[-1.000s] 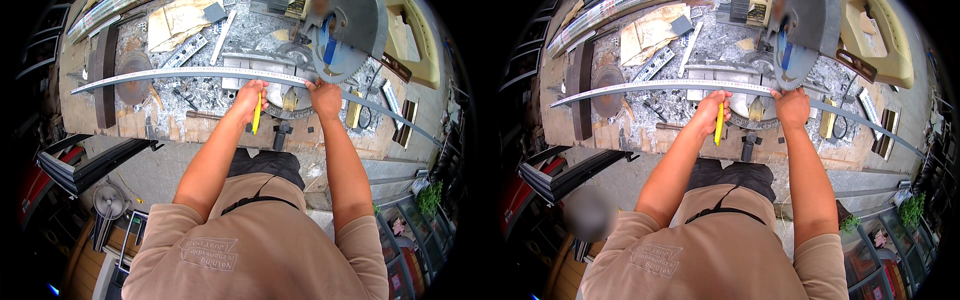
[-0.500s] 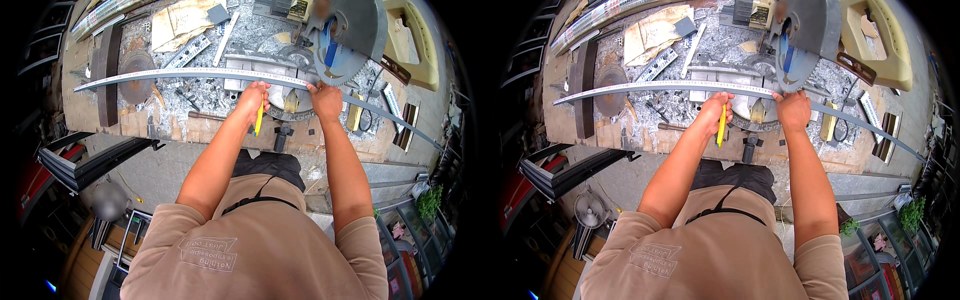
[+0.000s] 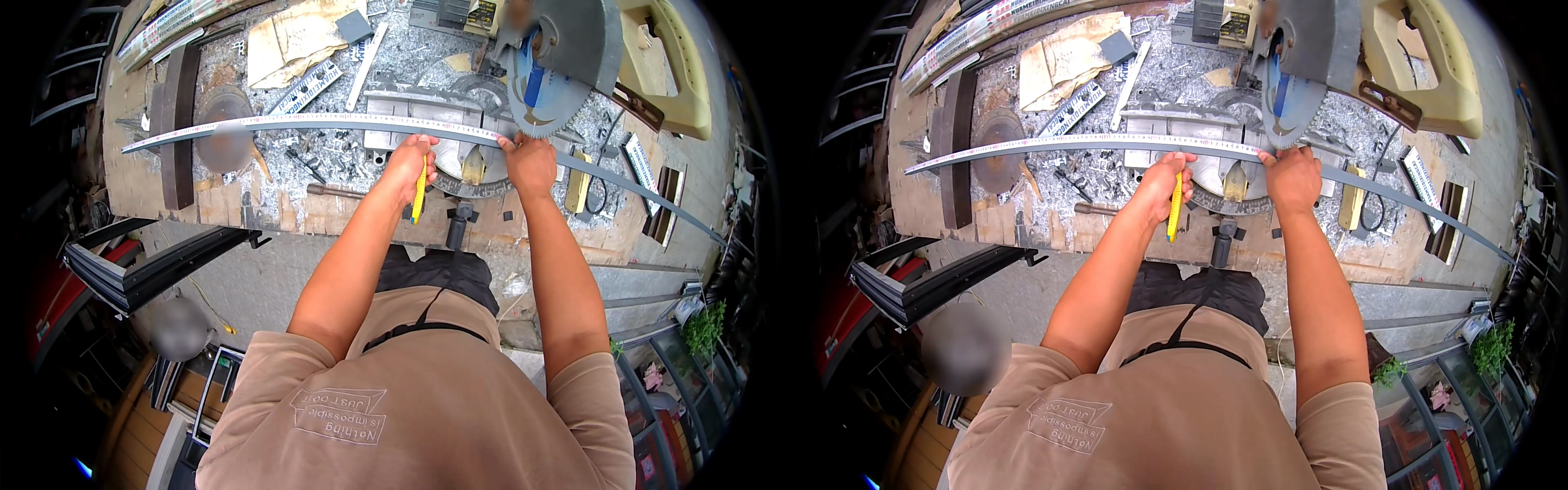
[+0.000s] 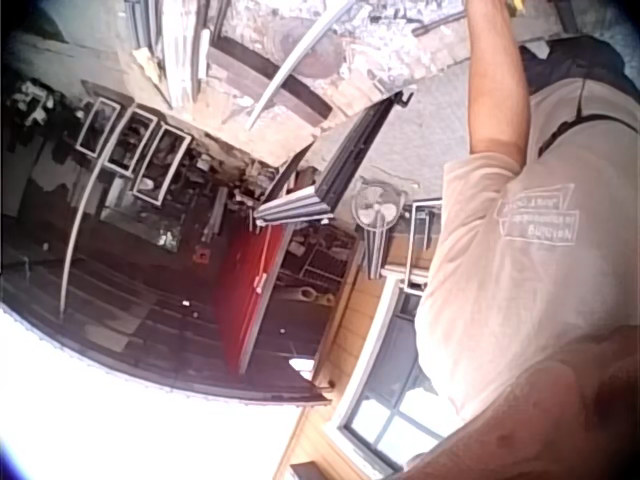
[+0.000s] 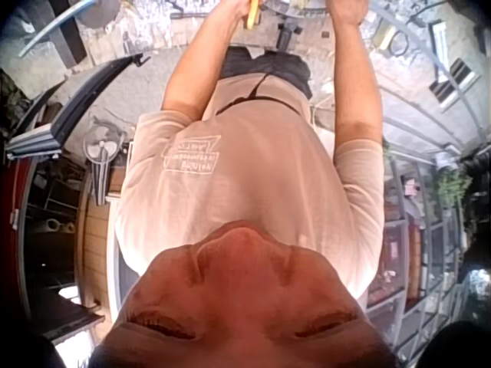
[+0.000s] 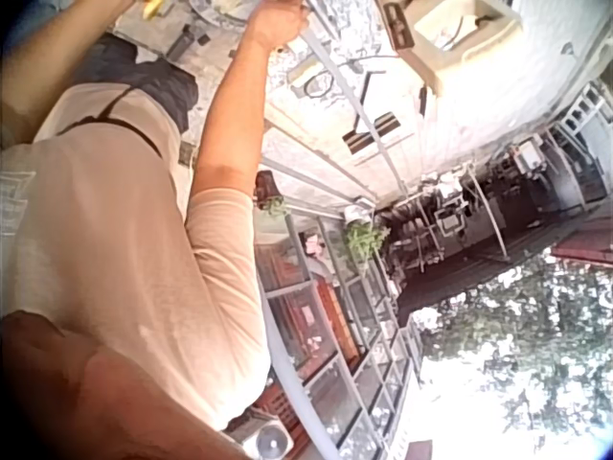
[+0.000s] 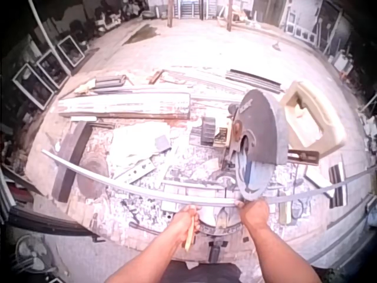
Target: The person measures a metal frame using a tape measure, marks a long metal rail, and then cuts the rail using a miter saw. They then check the fit of the cut rail against the frame.
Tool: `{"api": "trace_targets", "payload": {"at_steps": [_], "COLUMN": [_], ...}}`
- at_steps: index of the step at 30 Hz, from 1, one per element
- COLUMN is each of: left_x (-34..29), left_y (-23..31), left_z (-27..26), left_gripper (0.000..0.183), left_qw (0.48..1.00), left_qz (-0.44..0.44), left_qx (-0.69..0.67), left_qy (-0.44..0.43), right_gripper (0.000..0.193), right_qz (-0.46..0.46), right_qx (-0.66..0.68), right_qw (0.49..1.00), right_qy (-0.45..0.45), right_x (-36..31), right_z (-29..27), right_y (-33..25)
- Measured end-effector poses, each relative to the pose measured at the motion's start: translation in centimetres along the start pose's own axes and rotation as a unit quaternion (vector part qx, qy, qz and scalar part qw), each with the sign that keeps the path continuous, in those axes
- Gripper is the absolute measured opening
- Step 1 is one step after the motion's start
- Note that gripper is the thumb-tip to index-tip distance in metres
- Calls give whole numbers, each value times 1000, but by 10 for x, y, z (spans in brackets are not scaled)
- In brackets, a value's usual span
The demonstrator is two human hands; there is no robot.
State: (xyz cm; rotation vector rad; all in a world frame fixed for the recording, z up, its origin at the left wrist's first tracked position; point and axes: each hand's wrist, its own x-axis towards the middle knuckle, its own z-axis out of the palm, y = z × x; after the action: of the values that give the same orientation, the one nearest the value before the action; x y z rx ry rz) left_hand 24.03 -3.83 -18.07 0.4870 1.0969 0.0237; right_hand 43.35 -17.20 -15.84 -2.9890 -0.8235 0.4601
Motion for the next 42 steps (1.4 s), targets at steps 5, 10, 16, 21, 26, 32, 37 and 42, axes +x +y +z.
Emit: {"api": "trace_targets", "payload": {"at_steps": [5,10,16,21,26,32,37,42], "left_x": [-1,-1,-3,-2,-15,-71,-85,-83], "left_y": [-2,-3,-2,-2,-33,-62,-73,-74], "left_z": [-2,-5,-7,-10,-36,-90,-126,-133], "left_gripper": [24,25,24,23,29,31,23,34], "left_qw": [1000,1000,999,999,920,734,641,610], "left_qz": [-2,3,-5,-2,143,202,261,346], "left_qx": [2,6,11,34,363,646,720,708], "left_qy": [-8,-17,-37,-24,31,64,47,89], "right_gripper": [43,42,41,41,42,41,41,42], "right_qz": [2,6,5,3,-3,-14,-20,-25], "right_qx": [9,6,9,10,12,22,21,22], "right_qw": [1000,1000,1000,1000,1000,1000,1000,999], "right_qy": [1,-4,-5,-2,1,12,10,6], "right_x": [-2,-2,-2,-3,-2,-3,-6,-2], "right_z": [-4,-4,-5,-7,-4,-4,-11,-6], "right_y": [-2,-2,-2,-5,-1,-1,-6,0]}}
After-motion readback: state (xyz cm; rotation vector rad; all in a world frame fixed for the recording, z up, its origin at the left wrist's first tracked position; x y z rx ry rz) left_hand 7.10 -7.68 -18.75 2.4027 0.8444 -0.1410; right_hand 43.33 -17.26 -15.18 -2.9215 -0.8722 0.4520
